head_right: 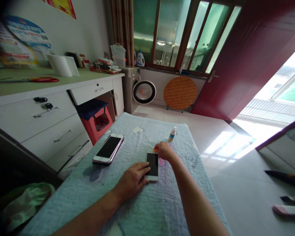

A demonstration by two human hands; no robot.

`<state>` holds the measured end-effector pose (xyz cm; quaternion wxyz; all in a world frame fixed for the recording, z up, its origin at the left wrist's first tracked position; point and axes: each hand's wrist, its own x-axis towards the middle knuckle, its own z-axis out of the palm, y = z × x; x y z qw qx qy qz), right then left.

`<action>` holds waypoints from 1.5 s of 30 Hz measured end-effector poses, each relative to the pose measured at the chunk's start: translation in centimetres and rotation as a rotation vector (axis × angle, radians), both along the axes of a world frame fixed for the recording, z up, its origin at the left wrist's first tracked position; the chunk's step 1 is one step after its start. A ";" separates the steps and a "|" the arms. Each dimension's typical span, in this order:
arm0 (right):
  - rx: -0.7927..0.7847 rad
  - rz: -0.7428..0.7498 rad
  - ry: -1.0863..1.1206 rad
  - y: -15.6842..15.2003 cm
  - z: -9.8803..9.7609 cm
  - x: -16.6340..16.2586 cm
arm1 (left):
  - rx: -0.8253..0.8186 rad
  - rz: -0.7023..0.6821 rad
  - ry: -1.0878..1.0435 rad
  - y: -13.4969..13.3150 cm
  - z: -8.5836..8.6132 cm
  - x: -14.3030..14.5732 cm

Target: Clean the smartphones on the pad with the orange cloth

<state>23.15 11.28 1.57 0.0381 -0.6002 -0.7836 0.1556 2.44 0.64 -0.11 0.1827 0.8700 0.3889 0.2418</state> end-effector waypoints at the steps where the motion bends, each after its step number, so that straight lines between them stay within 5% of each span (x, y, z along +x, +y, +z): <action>1: -0.004 -0.002 -0.002 0.0 0.0 0.3 | -0.006 0.000 -0.008 0.0 -0.1 0.0; 17: -0.021 0.042 0.015 0.8 0.4 -3.9 | -0.033 0.000 -0.082 0.6 -0.6 -0.1; 32: 0.012 -0.087 0.089 -1.3 -0.4 1.9 | -0.055 -0.018 -0.053 0.3 -0.3 -0.3; 45: 0.069 -0.193 0.121 -5.9 0.2 0.6 | -0.042 -0.034 -0.045 0.5 -0.7 -0.3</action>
